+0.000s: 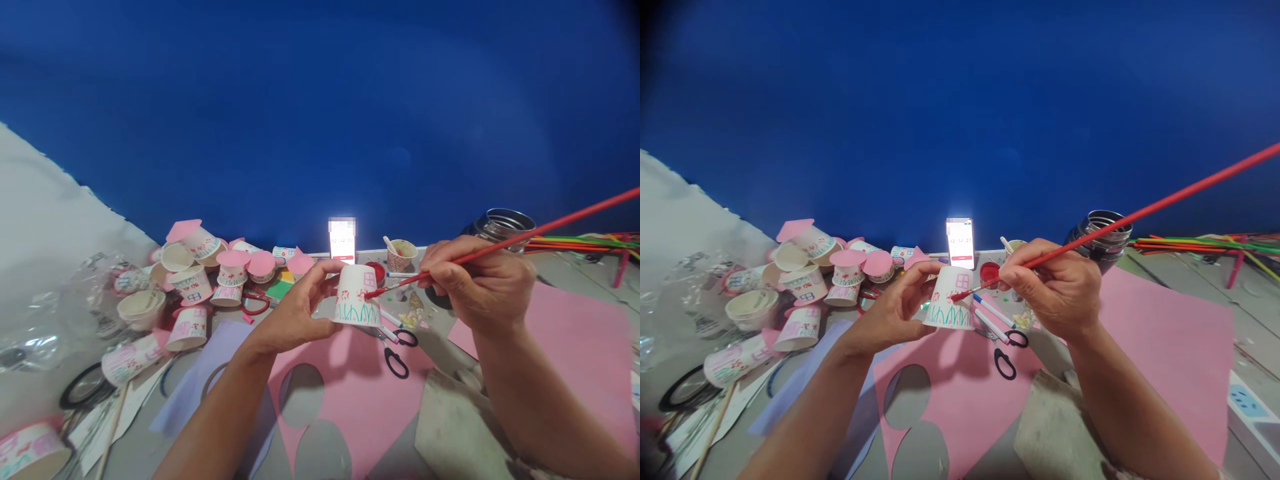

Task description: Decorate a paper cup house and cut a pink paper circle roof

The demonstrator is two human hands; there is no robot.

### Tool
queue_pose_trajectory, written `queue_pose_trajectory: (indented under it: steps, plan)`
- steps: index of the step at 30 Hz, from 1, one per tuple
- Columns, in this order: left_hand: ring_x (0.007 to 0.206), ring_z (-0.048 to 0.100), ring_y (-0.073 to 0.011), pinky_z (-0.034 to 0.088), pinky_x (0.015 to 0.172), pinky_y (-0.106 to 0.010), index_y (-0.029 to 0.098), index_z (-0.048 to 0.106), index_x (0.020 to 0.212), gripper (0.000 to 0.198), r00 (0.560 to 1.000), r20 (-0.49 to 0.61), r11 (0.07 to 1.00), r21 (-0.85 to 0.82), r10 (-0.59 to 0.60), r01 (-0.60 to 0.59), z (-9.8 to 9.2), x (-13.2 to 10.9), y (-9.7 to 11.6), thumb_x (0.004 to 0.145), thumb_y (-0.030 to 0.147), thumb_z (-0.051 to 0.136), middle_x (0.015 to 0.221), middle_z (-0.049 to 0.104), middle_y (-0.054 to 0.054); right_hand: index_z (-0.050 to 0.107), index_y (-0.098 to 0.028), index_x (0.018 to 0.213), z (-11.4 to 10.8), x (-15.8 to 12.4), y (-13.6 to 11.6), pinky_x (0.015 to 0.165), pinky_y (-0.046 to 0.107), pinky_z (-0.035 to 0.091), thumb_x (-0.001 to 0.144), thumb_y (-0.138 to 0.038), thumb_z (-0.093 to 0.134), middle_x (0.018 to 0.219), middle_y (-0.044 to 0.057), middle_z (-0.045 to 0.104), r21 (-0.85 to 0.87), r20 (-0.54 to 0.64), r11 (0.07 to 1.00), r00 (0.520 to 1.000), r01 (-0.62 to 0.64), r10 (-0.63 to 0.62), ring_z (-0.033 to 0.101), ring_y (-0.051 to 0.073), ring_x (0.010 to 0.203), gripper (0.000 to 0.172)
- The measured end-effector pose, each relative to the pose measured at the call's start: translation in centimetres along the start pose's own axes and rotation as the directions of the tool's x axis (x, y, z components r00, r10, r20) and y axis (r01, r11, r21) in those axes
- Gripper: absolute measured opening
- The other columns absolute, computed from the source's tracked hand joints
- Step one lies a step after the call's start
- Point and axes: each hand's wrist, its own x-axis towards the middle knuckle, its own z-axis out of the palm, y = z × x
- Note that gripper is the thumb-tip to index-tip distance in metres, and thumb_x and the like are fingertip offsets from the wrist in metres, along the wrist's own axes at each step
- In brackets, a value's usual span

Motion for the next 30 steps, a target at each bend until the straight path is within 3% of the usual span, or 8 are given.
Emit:
queue_pose_trajectory:
  steps: [5,9,13,15,18,24,27,30]
  plan:
    - [0.131,0.058,-0.0288,0.046,0.108,-0.043,0.03,0.055,0.135,0.069,0.998,-0.051,0.998,-0.048,0.043,-0.046,0.2,0.2,-0.3,0.075,0.012,0.083,0.139,0.059,-0.009,0.078,-0.028,0.094,0.2,0.4,-0.4,0.039,0.03,0.04,0.102,-0.039,0.065,0.065,-0.001,0.071,0.091,-0.129,0.996,0.991,-0.024,0.035,0.056,0.014,0.045,0.018]
    - [0.129,0.058,-0.027,0.049,0.103,-0.038,0.031,0.053,0.136,0.071,0.98,-0.144,0.987,-0.07,0.136,-0.147,0.8,0.3,-0.5,0.074,0.021,0.088,0.139,0.058,-0.008,0.077,-0.03,0.109,0.0,0.7,-0.4,0.054,0.03,0.051,0.099,-0.042,0.068,0.085,0.001,0.077,-0.022,0.093,0.994,0.99,-0.107,0.109,0.061,0.014,0.057,0.019]
    - [0.115,0.063,-0.0254,0.053,0.092,-0.036,0.034,0.051,0.137,0.078,0.957,-0.223,0.979,-0.043,0.186,-0.201,1.6,0.4,-0.7,0.071,0.034,0.093,0.139,0.057,-0.008,0.068,-0.029,0.134,0.3,0.6,-0.1,0.07,0.037,0.058,0.069,-0.059,0.092,0.1,0.005,0.074,-0.163,0.392,0.987,0.917,-0.009,0.073,0.065,0.021,0.076,0.076]
    - [0.118,0.063,-0.0264,0.053,0.094,-0.037,0.035,0.049,0.139,0.08,0.953,-0.236,0.978,-0.04,0.188,-0.203,1.8,0.5,-0.7,0.071,0.036,0.093,0.142,0.056,-0.008,0.063,-0.028,0.139,0.5,0.5,0.1,0.077,0.042,0.06,0.065,-0.062,0.093,0.113,0.009,0.073,-0.149,0.438,0.988,0.898,0.037,0.033,0.068,0.025,0.087,0.087]
    - [0.133,0.057,-0.0311,0.05,0.107,-0.044,0.035,0.048,0.142,0.083,0.963,-0.194,0.98,-0.035,0.185,-0.196,1.8,0.5,-0.4,0.073,0.037,0.093,0.151,0.052,-0.01,0.061,-0.029,0.14,0.5,0.3,0.5,0.084,0.045,0.06,0.07,-0.064,0.089,0.121,0.011,0.071,-0.123,0.441,0.99,0.897,0.063,-0.003,0.07,0.029,0.099,0.083]
    - [0.159,0.028,-0.0357,0.028,0.128,-0.052,0.039,0.041,0.156,0.098,0.977,-0.171,0.985,0.134,0.127,-0.105,0.8,-0.9,1.1,0.073,0.035,0.093,0.17,0.033,-0.006,0.056,-0.028,0.145,0.9,0.2,1.1,0.089,0.049,0.058,0.075,-0.062,0.088,0.123,0.013,0.072,-0.152,0.489,0.971,0.868,0.186,-0.09,0.068,0.032,0.106,0.084]
    - [0.153,0.039,-0.0355,0.032,0.126,-0.052,0.04,0.046,0.153,0.09,0.974,-0.197,0.967,0.248,0.114,-0.063,0.7,-1.2,1.3,0.076,0.033,0.091,0.164,0.043,-0.006,0.056,-0.027,0.145,1.1,0.3,1.2,0.087,0.051,0.058,0.075,-0.062,0.087,0.122,0.013,0.074,-0.169,0.522,0.964,0.848,0.208,-0.091,0.067,0.032,0.104,0.084]
    - [0.145,0.048,-0.0345,0.036,0.124,-0.053,0.037,0.05,0.15,0.084,0.971,-0.21,0.926,0.375,0.112,-0.026,0.5,-0.8,1.4,0.077,0.025,0.089,0.157,0.05,-0.007,0.053,-0.027,0.149,0.7,0.3,1.2,0.09,0.052,0.059,0.075,-0.06,0.088,0.131,0.014,0.071,-0.15,0.516,0.979,0.856,0.136,-0.039,0.068,0.033,0.11,0.087]
